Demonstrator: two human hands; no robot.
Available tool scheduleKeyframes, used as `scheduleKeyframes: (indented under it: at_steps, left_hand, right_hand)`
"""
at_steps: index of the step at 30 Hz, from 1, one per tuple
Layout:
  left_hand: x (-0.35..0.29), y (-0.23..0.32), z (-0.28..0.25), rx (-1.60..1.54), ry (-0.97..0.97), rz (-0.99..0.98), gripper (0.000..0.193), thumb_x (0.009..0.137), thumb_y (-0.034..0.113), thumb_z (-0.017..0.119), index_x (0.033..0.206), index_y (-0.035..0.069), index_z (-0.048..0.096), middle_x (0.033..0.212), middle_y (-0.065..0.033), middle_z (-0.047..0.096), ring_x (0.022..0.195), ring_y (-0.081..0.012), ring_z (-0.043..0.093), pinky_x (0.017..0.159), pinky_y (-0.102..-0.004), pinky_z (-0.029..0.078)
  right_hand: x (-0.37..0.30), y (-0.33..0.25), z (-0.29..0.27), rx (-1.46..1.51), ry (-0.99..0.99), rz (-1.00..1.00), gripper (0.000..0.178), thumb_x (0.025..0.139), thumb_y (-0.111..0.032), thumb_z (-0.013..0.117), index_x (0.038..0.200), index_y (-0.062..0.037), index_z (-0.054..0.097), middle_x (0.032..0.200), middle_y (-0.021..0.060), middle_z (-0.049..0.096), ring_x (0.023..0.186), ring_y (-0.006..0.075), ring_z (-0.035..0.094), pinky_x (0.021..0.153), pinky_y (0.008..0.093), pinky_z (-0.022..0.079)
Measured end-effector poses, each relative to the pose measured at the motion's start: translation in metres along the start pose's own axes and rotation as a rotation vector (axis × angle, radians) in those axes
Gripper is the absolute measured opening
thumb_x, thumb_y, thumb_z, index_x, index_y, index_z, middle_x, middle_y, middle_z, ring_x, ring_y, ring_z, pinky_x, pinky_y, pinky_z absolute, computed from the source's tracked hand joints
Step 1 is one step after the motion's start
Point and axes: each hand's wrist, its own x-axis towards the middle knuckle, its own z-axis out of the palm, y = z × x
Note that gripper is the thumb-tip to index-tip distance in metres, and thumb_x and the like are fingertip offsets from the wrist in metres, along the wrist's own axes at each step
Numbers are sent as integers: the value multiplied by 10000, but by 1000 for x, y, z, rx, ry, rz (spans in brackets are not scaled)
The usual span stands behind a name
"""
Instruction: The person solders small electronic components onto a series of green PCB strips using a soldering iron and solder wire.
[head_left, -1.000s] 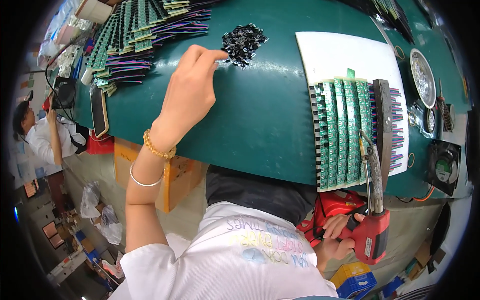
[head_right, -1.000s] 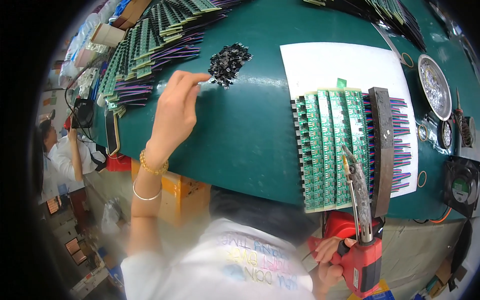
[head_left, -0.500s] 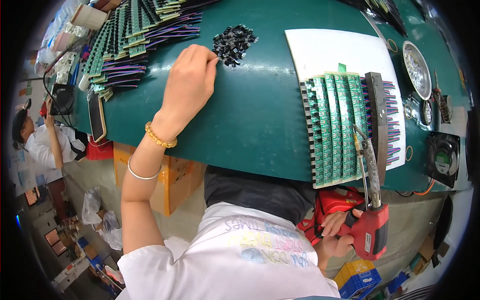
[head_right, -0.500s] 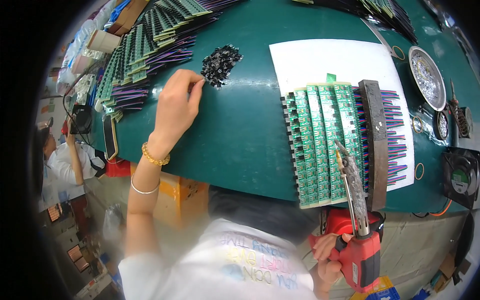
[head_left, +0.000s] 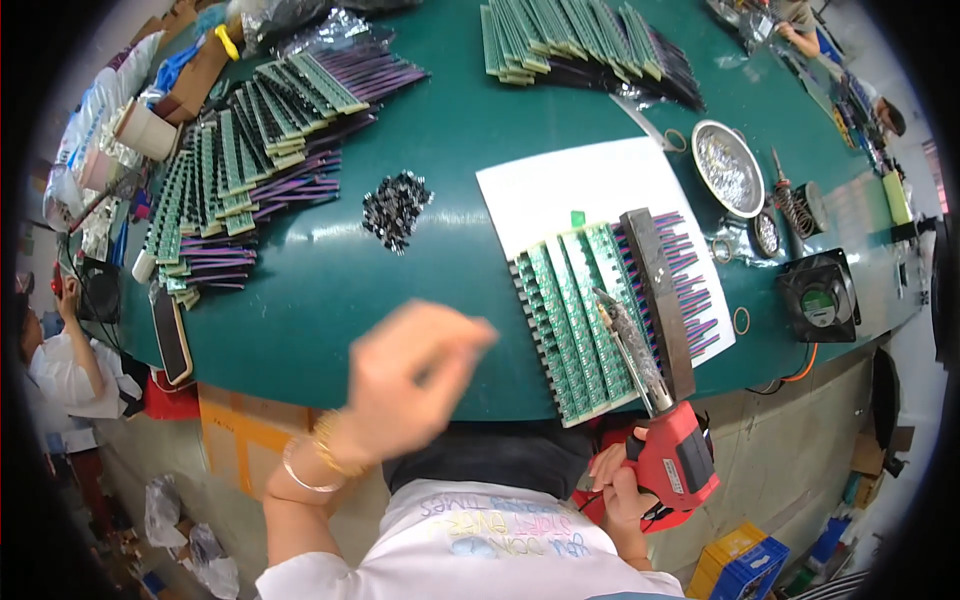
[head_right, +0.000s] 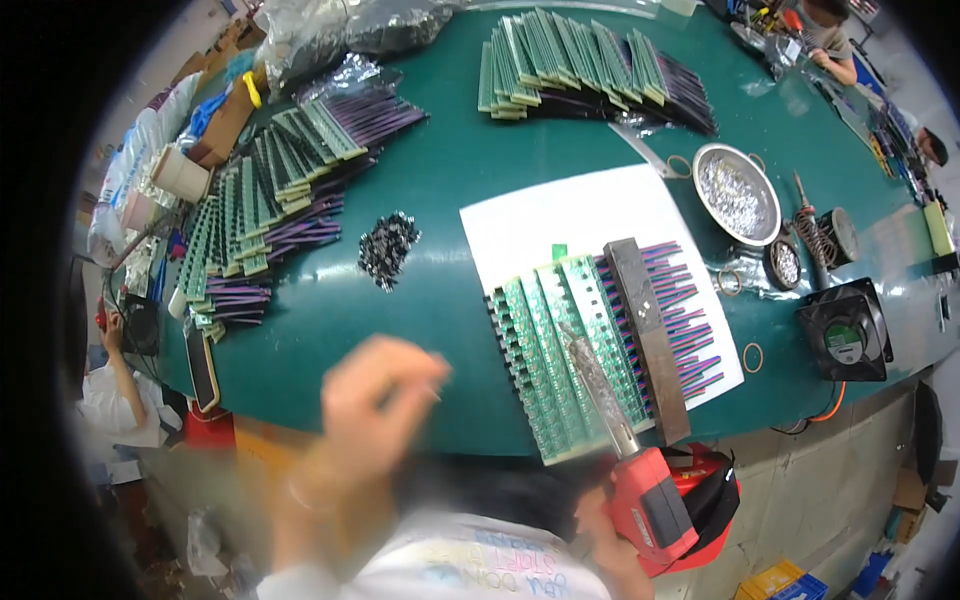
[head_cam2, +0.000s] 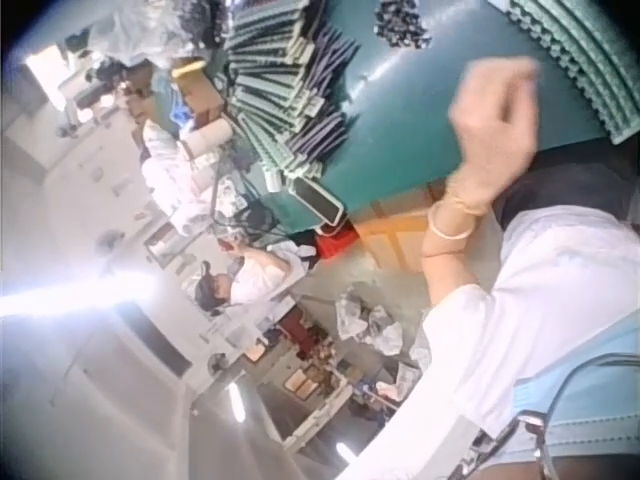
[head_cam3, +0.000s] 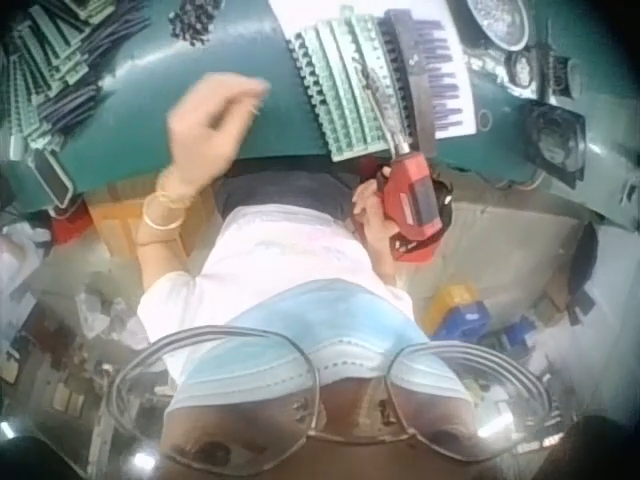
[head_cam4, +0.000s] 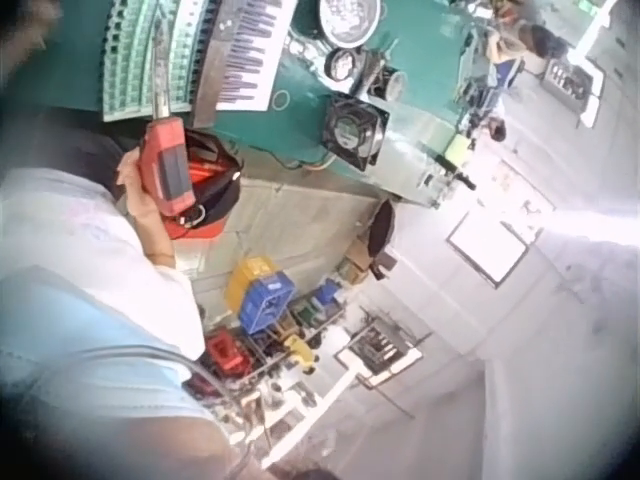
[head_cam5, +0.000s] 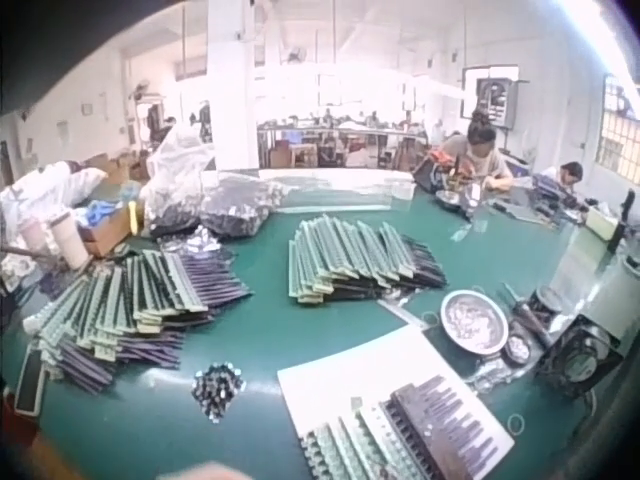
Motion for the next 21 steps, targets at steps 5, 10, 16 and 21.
scheduleKeyframes:
  at_steps: [5, 10, 16, 21]
  left_hand:
    - [-27, 40, 64, -436, -166, 186, 197, 731, -58, 730, 920, -17, 692, 900, -134, 680, 773, -282, 666, 679, -351, 553]
    - [-36, 37, 83, -352, -153, 246, 286, 624, -62, 744, 896, 22, 717, 872, -84, 649, 753, -255, 627, 642, -339, 509]
    - [-35, 29, 78, -201, -241, 412, 261, 642, -26, 752, 892, 39, 718, 887, -59, 640, 757, -248, 614, 671, -341, 508]
    - [-45, 28, 76, -127, -252, 441, 273, 647, 10, 761, 915, 29, 709, 880, -63, 629, 765, -243, 616, 666, -340, 511]
  right_hand:
    - [9, -34, 23, -103, 29, 210, 541, 864, 61, 508, 1377, 9, 346, 867, 136, 635, 557, 153, 546, 568, 291, 491]
    - [13, -30, 11, 21, -133, 245, 625, 896, 117, 523, 1440, -106, 311, 965, 173, 641, 640, 142, 578, 596, 279, 500]
    - [3, -17, 14, 12, -95, 199, 491, 957, 30, 536, 1398, -46, 335, 948, 141, 633, 646, 125, 547, 578, 241, 456]
    - [-3, -21, 7, -191, -140, 340, 99, 909, -39, 648, 1006, -57, 638, 852, 28, 622, 756, 121, 598, 628, 300, 472]
